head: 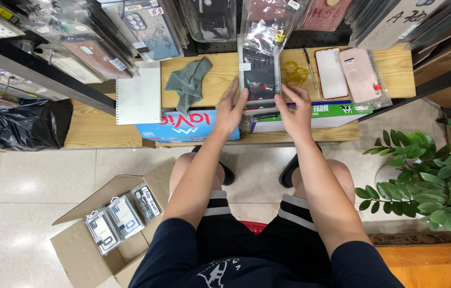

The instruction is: The person wipes down several phone cases with a cloth, places them into plastic packaging, and then hangs the packaged cases onto a display rack.

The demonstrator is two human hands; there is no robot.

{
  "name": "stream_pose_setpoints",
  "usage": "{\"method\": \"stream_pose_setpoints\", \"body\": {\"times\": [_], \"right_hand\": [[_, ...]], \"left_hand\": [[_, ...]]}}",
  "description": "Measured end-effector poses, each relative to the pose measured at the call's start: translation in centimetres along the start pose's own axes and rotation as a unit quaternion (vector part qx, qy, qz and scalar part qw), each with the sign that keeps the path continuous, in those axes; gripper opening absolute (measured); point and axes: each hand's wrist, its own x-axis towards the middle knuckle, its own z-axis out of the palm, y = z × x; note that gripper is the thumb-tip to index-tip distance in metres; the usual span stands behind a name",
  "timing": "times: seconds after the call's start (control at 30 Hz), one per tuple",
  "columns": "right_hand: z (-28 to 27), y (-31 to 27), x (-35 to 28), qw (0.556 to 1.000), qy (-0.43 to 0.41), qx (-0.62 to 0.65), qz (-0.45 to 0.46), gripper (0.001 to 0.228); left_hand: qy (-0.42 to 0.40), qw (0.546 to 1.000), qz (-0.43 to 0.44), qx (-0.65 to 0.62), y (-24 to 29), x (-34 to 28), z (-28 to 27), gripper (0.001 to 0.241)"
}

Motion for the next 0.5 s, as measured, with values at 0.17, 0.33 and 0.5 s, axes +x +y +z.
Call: {"method": "stream_pose_setpoints", "body": {"times": [0.17, 0.33, 0.5], "right_hand": [[0.4, -0.1, -0.5, 1.0, 0.004, -0.014, -0.018, 0.04], [0.5, 0.1, -1.5, 1.0, -0.004, 0.022, -0.015, 0.039], [0.9, -0.1, -2.2, 0.999, 0.009, -0.008, -0.041, 0.038]], "left_hand": [[-0.021, 0.996, 0.018, -0.082, 0.0, -0.4, 1.0, 0.073], [-0.006, 0.994, 0.028, -0.101, -1.3, -1.4, 0.8, 0.073], [-0.021, 0.993, 0.005, -0.12, 1.2, -3.7, -0.9, 0.074]]}}
